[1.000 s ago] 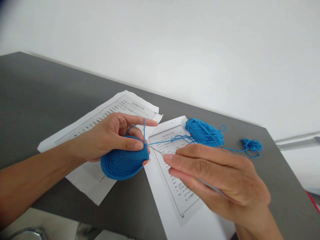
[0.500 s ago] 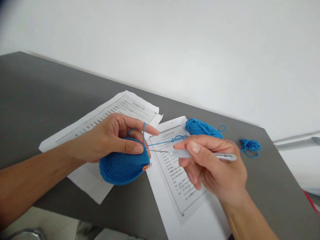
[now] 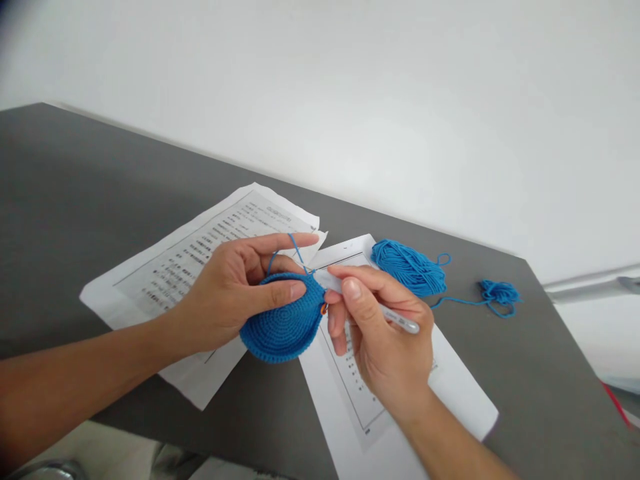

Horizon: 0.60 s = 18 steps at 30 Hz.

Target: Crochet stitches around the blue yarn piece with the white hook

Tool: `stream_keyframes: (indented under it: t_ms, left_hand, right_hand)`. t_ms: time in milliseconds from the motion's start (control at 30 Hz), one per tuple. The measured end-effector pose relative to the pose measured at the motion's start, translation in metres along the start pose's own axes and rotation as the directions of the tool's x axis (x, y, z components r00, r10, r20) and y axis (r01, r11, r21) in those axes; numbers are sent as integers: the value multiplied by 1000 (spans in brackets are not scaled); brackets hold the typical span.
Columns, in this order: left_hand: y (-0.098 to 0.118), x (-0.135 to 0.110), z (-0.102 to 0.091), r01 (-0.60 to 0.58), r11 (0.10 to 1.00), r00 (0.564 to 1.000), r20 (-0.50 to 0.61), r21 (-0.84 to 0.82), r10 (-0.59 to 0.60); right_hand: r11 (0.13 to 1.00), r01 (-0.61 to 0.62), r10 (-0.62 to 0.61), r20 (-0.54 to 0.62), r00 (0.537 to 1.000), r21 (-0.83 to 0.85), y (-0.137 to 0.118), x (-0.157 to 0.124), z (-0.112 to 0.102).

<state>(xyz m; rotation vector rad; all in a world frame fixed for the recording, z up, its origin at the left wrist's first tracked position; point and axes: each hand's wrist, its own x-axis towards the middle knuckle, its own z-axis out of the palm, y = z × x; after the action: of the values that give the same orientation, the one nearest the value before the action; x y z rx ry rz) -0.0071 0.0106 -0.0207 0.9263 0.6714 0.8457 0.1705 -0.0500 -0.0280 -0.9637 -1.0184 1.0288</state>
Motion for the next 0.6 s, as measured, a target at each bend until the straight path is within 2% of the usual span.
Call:
stream_keyframes:
  t_ms: [200,433,600]
  left_hand:
    - [-1,1,-1,16,1000,1000,18,-7,-16]
    - [2,-1,0,33,998,999,-15,-52,-34]
    - [3,-2,0,34,998,999,10,-47,-34]
  right_hand:
    - [995,63,-64,0,998,-78,1,-2,-5]
    - [986,109,-100,76,992,-130,0,1,-12]
    - [977,140,-119,133,984,-163,0,3,-19]
